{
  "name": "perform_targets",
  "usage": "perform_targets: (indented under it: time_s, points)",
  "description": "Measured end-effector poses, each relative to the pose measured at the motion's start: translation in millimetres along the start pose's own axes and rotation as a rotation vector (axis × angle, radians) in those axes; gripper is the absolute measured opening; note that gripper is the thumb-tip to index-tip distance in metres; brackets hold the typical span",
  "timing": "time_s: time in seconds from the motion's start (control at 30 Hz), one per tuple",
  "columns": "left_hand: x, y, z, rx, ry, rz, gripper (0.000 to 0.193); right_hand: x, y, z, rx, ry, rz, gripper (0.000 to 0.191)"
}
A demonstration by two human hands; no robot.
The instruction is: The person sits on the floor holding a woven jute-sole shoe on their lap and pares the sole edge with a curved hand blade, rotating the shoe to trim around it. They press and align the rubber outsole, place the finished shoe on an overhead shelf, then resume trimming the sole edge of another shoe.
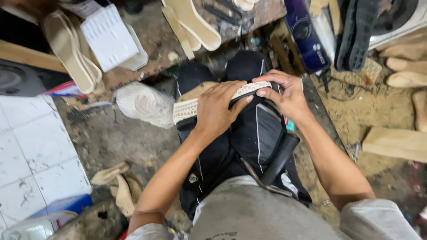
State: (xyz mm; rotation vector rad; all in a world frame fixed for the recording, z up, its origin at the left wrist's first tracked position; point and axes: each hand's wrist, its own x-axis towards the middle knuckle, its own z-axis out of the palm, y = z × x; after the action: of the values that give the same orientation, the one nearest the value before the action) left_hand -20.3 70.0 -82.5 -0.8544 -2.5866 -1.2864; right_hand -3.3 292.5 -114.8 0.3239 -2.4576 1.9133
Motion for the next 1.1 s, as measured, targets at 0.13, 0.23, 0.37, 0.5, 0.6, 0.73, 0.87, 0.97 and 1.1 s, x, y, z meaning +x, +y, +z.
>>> perform_targets:
  time_s: [0.13,0.23,0.37,0.5,0.6,0.73,0.87,0.97,1.1]
  points:
    - [10.2,23.1,-25.3,-0.268,0.210,-0.129,0.034,14.5,-60.6,13.4,0.062,0.073,-0.173,0.088]
    - [-10.9,45.7,-49.2,-0.605,0.408,-0.194,0.041,21.8,-108.2,23.0,-0.109,0.053,-0.304,0.107]
    - [-46.9,54.3,-80.1,-0.609,0.401,-0.228,0.053,28.8,-139.7,40.5,-0.232,-0.104,-0.406,0.095]
    - [-71.3,52.1,-92.1,-0.556,0.364,-0.412,0.045,16.6,-135.2,69.4,-0.215,-0.124,-0.401,0.070]
    - [-84.1,52.0,-96.5,-0.327,0.276,-0.242,0.044,-0.2,-124.3,88.1,-0.315,0.020,-0.533,0.049]
    - [-88.0,52.6,-100.7,-0.269,0.189,-0.323,0.053,-10.7,-113.6,92.9,-0.298,0.024,-0.550,0.039]
    - [-84.3,52.2,-103.5,-0.261,0.124,-0.235,0.054,-8.7,-111.4,84.7,-0.273,-0.106,-0.509,0.032]
    - [-84.9,53.1,-101.4,-0.253,0.142,-0.190,0.048,-9.3,-112.5,81.7,-0.251,-0.096,-0.517,0.031]
    - [-89.3,54.4,-92.1,-0.183,0.185,-0.171,0.042,-13.4,-112.2,82.8,-0.221,-0.057,-0.501,0.030]
